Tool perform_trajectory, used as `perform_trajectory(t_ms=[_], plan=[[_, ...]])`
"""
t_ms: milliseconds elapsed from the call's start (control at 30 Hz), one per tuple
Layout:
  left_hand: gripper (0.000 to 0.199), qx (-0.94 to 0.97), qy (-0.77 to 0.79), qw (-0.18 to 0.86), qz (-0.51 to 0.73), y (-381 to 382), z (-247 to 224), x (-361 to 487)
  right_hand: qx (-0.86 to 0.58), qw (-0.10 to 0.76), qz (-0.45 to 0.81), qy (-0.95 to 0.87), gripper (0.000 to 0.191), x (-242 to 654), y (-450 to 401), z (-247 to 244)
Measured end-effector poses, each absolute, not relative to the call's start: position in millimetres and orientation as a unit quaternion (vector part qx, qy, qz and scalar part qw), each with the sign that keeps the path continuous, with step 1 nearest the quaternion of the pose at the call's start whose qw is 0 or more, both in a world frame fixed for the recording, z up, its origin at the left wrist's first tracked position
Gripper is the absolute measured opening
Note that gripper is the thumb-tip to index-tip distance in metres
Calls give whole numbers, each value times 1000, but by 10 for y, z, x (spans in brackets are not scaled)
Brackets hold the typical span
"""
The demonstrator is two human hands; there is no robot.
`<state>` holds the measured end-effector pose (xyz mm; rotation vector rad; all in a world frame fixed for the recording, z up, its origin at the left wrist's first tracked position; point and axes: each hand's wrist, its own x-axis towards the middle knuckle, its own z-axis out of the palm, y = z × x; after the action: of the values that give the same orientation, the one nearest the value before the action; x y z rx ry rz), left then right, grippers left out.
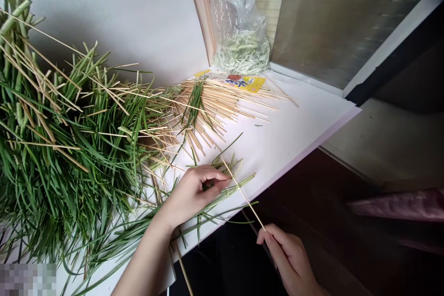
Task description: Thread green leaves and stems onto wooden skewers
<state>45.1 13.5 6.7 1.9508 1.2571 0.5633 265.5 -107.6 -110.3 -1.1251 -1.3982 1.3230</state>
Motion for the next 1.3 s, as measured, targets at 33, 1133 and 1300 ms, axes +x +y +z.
perform_trajectory(t_ms=[33,1133,1300], plan=[[17,762,487,365,222,148,78,435,-452,443,531,-564,35,2656,-1078,-1104],[16,701,588,280,292,189,-33,345,-438,449,516,-583,33,2641,-1050,-1127],[12,706,601,251,278,205,-34,345,-436,453,512,-585,32,2640,-1058,-1123]])
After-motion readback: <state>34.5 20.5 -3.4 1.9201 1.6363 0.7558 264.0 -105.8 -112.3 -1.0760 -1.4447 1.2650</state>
